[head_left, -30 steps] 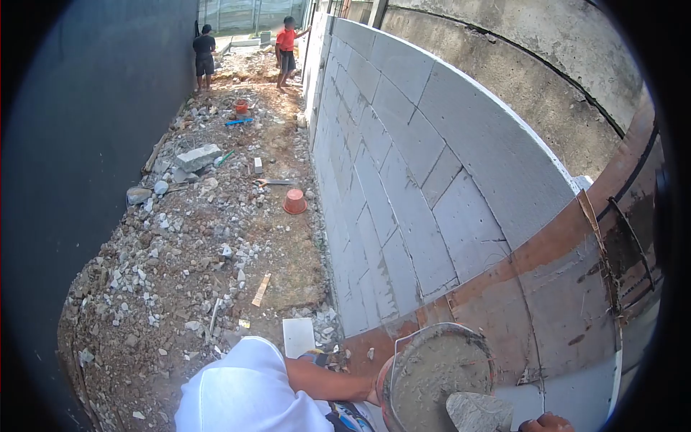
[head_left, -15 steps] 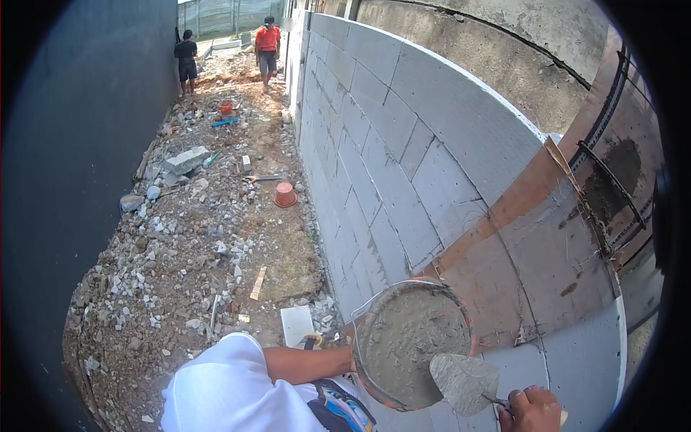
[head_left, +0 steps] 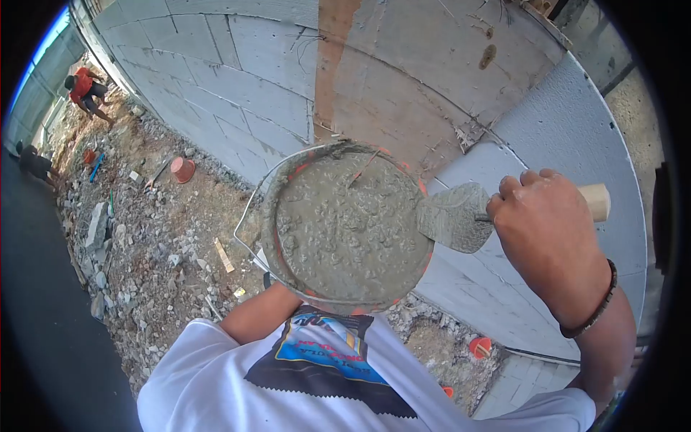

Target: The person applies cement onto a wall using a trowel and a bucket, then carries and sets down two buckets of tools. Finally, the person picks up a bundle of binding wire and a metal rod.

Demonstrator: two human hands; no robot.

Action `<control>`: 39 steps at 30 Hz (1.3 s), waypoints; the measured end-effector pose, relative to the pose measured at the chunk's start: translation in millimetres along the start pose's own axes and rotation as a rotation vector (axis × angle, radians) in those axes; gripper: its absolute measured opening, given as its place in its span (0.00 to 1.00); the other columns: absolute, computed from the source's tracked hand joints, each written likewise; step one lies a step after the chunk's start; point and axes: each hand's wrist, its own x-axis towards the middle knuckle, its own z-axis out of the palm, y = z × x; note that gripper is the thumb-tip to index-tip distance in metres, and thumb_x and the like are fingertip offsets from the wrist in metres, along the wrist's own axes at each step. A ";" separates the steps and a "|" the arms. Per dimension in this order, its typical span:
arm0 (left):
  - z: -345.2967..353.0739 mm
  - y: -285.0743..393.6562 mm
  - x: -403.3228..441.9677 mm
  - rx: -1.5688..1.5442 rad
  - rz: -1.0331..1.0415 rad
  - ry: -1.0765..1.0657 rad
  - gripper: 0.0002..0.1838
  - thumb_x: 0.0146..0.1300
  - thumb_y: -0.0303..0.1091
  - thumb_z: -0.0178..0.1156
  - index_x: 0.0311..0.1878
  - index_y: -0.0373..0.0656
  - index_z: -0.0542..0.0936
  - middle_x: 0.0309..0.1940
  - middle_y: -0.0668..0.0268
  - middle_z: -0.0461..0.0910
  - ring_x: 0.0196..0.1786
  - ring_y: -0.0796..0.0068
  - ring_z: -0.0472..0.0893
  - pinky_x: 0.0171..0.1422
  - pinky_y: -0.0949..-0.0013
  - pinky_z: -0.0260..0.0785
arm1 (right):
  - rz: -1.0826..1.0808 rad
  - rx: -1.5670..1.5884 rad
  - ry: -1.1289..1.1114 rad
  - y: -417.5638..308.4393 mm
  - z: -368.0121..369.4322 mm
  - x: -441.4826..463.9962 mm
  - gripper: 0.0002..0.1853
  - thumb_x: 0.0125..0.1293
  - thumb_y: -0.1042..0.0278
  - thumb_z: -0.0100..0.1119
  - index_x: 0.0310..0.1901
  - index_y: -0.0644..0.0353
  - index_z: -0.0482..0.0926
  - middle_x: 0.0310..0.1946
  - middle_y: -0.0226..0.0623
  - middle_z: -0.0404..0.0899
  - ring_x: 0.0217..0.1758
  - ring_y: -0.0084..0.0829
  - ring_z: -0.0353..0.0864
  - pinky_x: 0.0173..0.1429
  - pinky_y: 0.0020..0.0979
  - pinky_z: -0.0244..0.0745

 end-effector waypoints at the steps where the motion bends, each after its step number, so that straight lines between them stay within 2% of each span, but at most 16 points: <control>1: -0.9 1.1 4.2 -0.010 -0.009 0.000 0.39 0.64 0.44 0.68 0.75 0.52 0.61 0.71 0.65 0.67 0.71 0.70 0.68 0.78 0.57 0.61 | -0.056 0.034 -0.020 -5.2 8.9 5.6 0.03 0.56 0.73 0.61 0.29 0.57 0.83 0.27 0.34 0.80 0.36 0.31 0.83 0.42 0.35 0.76; 5: -3.9 15.1 10.2 -0.035 -0.040 -0.003 0.40 0.64 0.44 0.68 0.75 0.53 0.61 0.71 0.65 0.67 0.71 0.70 0.68 0.78 0.56 0.61 | -0.057 0.152 0.024 -20.3 50.4 9.2 0.02 0.55 0.72 0.62 0.30 0.57 0.83 0.28 0.35 0.81 0.37 0.32 0.84 0.42 0.35 0.78; 7: -5.3 17.6 12.0 -0.044 -0.039 -0.022 0.40 0.63 0.44 0.68 0.75 0.53 0.61 0.71 0.65 0.67 0.72 0.70 0.68 0.78 0.56 0.61 | 0.052 0.391 0.048 -26.3 53.7 -3.8 0.02 0.54 0.72 0.62 0.30 0.57 0.82 0.29 0.36 0.81 0.38 0.34 0.85 0.43 0.35 0.78; 10: -0.7 20.5 13.3 -0.017 -0.055 -0.018 0.40 0.63 0.44 0.68 0.76 0.53 0.61 0.71 0.65 0.67 0.72 0.70 0.67 0.78 0.56 0.61 | 0.030 0.424 0.128 -44.5 67.8 12.2 0.03 0.55 0.71 0.62 0.32 0.57 0.82 0.29 0.36 0.80 0.37 0.35 0.84 0.43 0.36 0.78; 12: 2.0 24.0 15.5 -0.008 -0.068 -0.024 0.40 0.63 0.44 0.69 0.76 0.53 0.61 0.71 0.65 0.67 0.72 0.70 0.67 0.78 0.56 0.61 | 0.028 0.468 0.125 -50.2 72.0 15.6 0.04 0.58 0.69 0.63 0.33 0.57 0.81 0.30 0.36 0.79 0.37 0.36 0.83 0.44 0.38 0.77; 14: 3.7 25.7 13.9 0.006 -0.068 -0.045 0.40 0.63 0.44 0.69 0.76 0.53 0.61 0.71 0.65 0.66 0.72 0.70 0.67 0.78 0.56 0.61 | 0.100 0.643 0.080 -53.2 65.5 8.1 0.06 0.61 0.65 0.64 0.34 0.58 0.81 0.33 0.38 0.80 0.39 0.38 0.83 0.47 0.39 0.77; 15: 3.6 26.9 13.5 0.006 -0.064 -0.052 0.40 0.63 0.44 0.69 0.76 0.53 0.61 0.71 0.65 0.66 0.72 0.69 0.67 0.79 0.56 0.61 | 0.095 0.680 0.032 -52.5 59.6 1.8 0.09 0.63 0.62 0.65 0.37 0.59 0.82 0.35 0.39 0.80 0.43 0.40 0.82 0.49 0.40 0.76; 16: 3.3 27.6 12.7 0.004 -0.059 -0.059 0.40 0.63 0.44 0.69 0.76 0.53 0.61 0.71 0.65 0.66 0.72 0.69 0.67 0.79 0.56 0.61 | 0.091 0.673 0.028 -47.3 53.6 1.1 0.09 0.63 0.62 0.65 0.37 0.59 0.82 0.35 0.39 0.80 0.43 0.40 0.82 0.49 0.40 0.76; 18: 0.4 24.3 7.3 -0.003 -0.052 -0.068 0.40 0.63 0.44 0.69 0.76 0.53 0.61 0.71 0.65 0.66 0.72 0.69 0.67 0.79 0.56 0.60 | 0.098 0.698 0.206 -37.7 41.0 -0.3 0.10 0.62 0.64 0.65 0.41 0.60 0.83 0.35 0.38 0.79 0.44 0.40 0.81 0.49 0.41 0.76; 20: 3.4 21.6 10.7 0.007 -0.065 -0.064 0.41 0.63 0.44 0.69 0.76 0.53 0.61 0.71 0.65 0.66 0.72 0.69 0.67 0.79 0.56 0.60 | 0.164 0.633 0.211 -21.6 32.2 23.1 0.11 0.62 0.65 0.65 0.43 0.61 0.83 0.36 0.39 0.79 0.46 0.41 0.80 0.51 0.42 0.76; 24: 15.8 13.6 23.6 0.091 -0.159 -0.055 0.41 0.63 0.44 0.69 0.76 0.53 0.61 0.71 0.65 0.66 0.72 0.69 0.67 0.79 0.56 0.60 | -0.027 0.380 0.323 -14.2 55.1 76.7 0.04 0.60 0.70 0.60 0.35 0.56 0.84 0.38 0.35 0.81 0.46 0.35 0.82 0.51 0.37 0.74; 28: 22.5 22.6 33.2 0.120 -0.193 -0.069 0.41 0.63 0.44 0.69 0.76 0.53 0.60 0.71 0.65 0.66 0.72 0.69 0.67 0.79 0.56 0.60 | -0.106 0.272 0.292 -24.6 71.3 99.9 0.05 0.61 0.69 0.58 0.32 0.53 0.84 0.35 0.31 0.81 0.45 0.31 0.83 0.50 0.34 0.74; 30: 18.0 20.5 30.4 0.104 -0.189 -0.063 0.41 0.62 0.44 0.69 0.76 0.53 0.60 0.71 0.65 0.66 0.72 0.69 0.67 0.79 0.56 0.60 | -0.149 0.253 0.355 -24.5 70.3 99.1 0.06 0.61 0.67 0.57 0.31 0.52 0.84 0.33 0.29 0.81 0.44 0.30 0.83 0.50 0.34 0.74; 34: 8.9 13.7 18.2 0.069 -0.181 -0.040 0.41 0.62 0.45 0.69 0.76 0.53 0.60 0.72 0.64 0.66 0.72 0.69 0.67 0.79 0.56 0.60 | 0.046 0.182 0.357 8.2 42.2 61.1 0.05 0.59 0.72 0.58 0.30 0.54 0.83 0.33 0.31 0.80 0.42 0.31 0.83 0.49 0.34 0.74; 36: 5.8 14.4 14.0 0.062 -0.172 -0.038 0.41 0.62 0.45 0.69 0.76 0.53 0.60 0.72 0.64 0.66 0.72 0.69 0.67 0.79 0.56 0.60 | 0.204 0.124 0.243 30.6 35.8 26.9 0.04 0.58 0.74 0.58 0.31 0.56 0.82 0.33 0.33 0.80 0.41 0.34 0.83 0.48 0.37 0.76; 39: 1.8 19.5 7.5 0.044 -0.143 -0.042 0.42 0.62 0.45 0.69 0.76 0.53 0.60 0.72 0.64 0.66 0.72 0.69 0.67 0.79 0.56 0.60 | 0.446 0.099 -0.132 52.9 45.2 -39.3 0.05 0.59 0.74 0.60 0.37 0.60 0.83 0.34 0.39 0.79 0.42 0.39 0.82 0.48 0.41 0.77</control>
